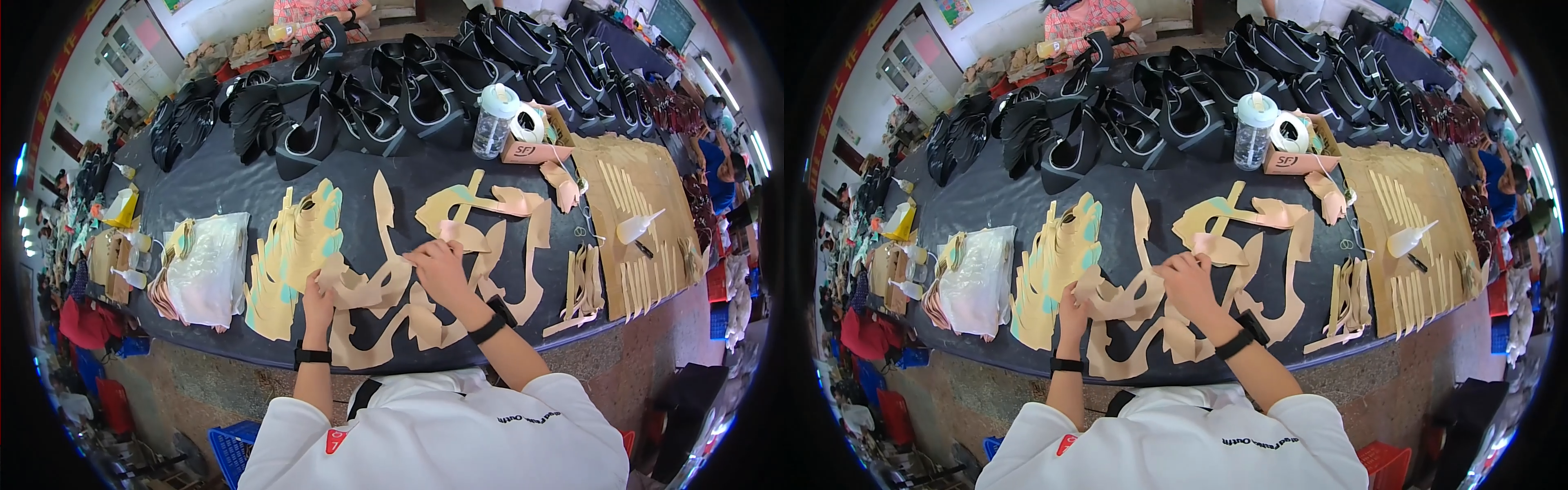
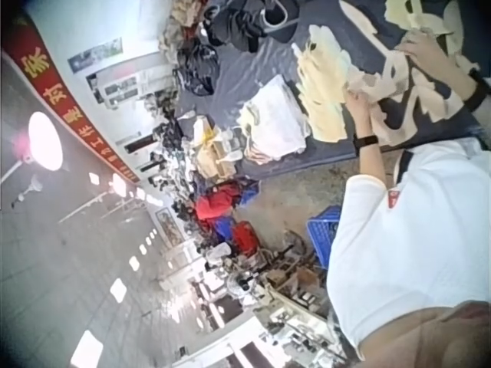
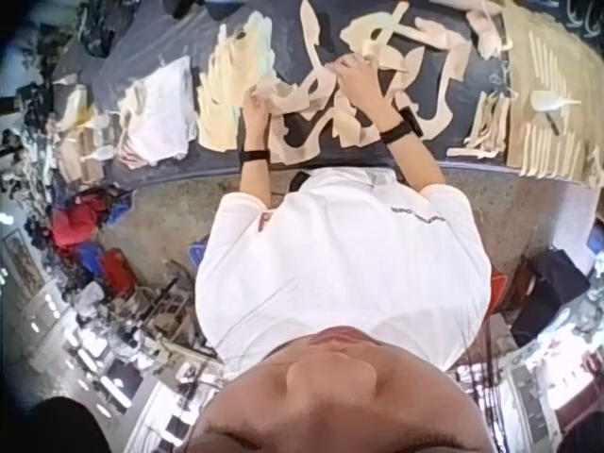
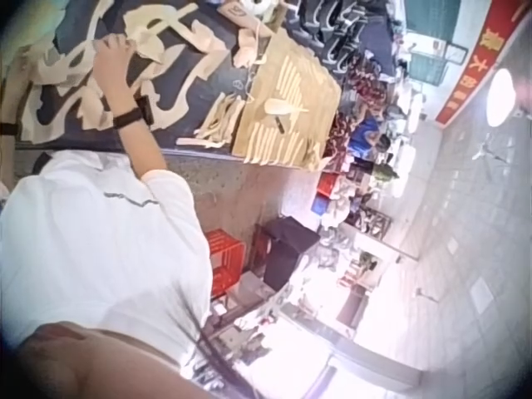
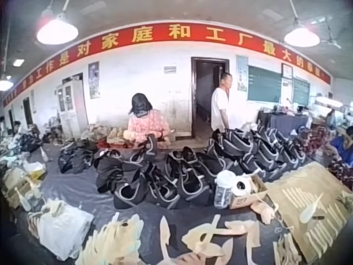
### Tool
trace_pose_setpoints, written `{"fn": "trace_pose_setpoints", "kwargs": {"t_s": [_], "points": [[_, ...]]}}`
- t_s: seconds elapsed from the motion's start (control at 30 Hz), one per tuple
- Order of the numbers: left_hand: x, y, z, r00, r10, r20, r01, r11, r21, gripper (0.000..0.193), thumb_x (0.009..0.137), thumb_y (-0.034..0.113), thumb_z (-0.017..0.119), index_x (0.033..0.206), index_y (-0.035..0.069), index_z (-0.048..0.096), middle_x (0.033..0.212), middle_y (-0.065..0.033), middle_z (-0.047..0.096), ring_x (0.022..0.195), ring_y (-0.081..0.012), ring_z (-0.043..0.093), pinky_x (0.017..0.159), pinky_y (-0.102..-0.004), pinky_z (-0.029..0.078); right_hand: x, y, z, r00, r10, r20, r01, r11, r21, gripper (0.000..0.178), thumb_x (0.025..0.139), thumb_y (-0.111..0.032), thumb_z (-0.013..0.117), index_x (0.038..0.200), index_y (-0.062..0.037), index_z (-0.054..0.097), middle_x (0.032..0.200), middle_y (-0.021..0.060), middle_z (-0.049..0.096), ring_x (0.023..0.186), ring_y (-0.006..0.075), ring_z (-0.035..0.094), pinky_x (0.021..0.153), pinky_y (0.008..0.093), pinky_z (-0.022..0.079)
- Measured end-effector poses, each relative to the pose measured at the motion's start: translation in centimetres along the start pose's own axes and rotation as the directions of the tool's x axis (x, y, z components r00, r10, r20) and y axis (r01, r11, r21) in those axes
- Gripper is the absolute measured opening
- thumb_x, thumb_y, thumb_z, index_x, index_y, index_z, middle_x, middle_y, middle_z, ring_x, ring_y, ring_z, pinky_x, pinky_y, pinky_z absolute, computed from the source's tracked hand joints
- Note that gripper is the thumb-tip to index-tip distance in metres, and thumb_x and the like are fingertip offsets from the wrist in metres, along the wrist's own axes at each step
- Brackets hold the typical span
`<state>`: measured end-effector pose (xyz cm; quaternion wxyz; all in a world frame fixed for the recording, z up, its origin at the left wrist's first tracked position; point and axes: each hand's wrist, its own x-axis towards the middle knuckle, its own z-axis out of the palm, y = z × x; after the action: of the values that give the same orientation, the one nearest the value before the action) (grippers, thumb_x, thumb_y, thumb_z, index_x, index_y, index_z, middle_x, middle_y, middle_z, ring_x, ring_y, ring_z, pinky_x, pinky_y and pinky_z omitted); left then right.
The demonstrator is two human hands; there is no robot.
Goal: The recorder is sorting and stacking cut leather or synthetic shoe upper components on a manufacturing table.
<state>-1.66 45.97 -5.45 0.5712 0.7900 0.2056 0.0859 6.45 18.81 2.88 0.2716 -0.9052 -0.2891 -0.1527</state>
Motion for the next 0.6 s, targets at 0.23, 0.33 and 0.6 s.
{"fn": "trace_pose_setpoints", "kwargs": {"t_s": [0.23, 0.33, 0.6], "points": [[-3.5, 2.2, 1.6, 0.948, 0.272, -0.163, -0.026, 0.578, 0.816, 0.059, 0.077, 0.01, 0.062, 0.131, 0.006, 0.039, 0.125, -0.0199, 0.049, 0.116, -0.0349, 0.046, 0.093, -0.0433, 0.037, -5.9, -2.7, 3.7, 0.984, -0.026, 0.174, 0.033, 0.999, -0.037, 0.046, 0.072, -0.007, 0.059, 0.117, -0.0139, 0.055, 0.116, 0.0063, 0.052, 0.111, 0.0243, 0.045, 0.087, 0.044, 0.032], [-5.2, 3.4, 2.4, 0.946, 0.312, -0.091, -0.133, 0.627, 0.767, 0.051, 0.078, 0.011, 0.061, 0.126, 0.006, 0.044, 0.122, -0.0199, 0.05, 0.114, -0.0333, 0.047, 0.091, -0.0456, 0.038, -9.1, -3.7, 2.7, 0.964, -0.014, 0.264, -0.01, 0.996, 0.089, 0.047, 0.073, -0.008, 0.061, 0.119, -0.0128, 0.054, 0.116, 0.0076, 0.05, 0.111, 0.0266, 0.043, 0.088, 0.0435, 0.033], [-10.7, 5.5, 6.5, 0.911, 0.214, 0.353, -0.295, 0.935, 0.196, 0.02, 0.076, 0.001, 0.061, 0.095, 0.003, 0.061, 0.095, -0.0156, 0.057, 0.089, -0.0323, 0.056, 0.077, -0.0374, 0.045, -12.6, -2.6, 0.3, 0.949, 0.11, 0.297, -0.21, 0.92, 0.33, 0.031, 0.075, -0.007, 0.06, 0.106, -0.0083, 0.058, 0.101, 0.0098, 0.052, 0.095, 0.0278, 0.049, 0.081, 0.0382, 0.041]]}}
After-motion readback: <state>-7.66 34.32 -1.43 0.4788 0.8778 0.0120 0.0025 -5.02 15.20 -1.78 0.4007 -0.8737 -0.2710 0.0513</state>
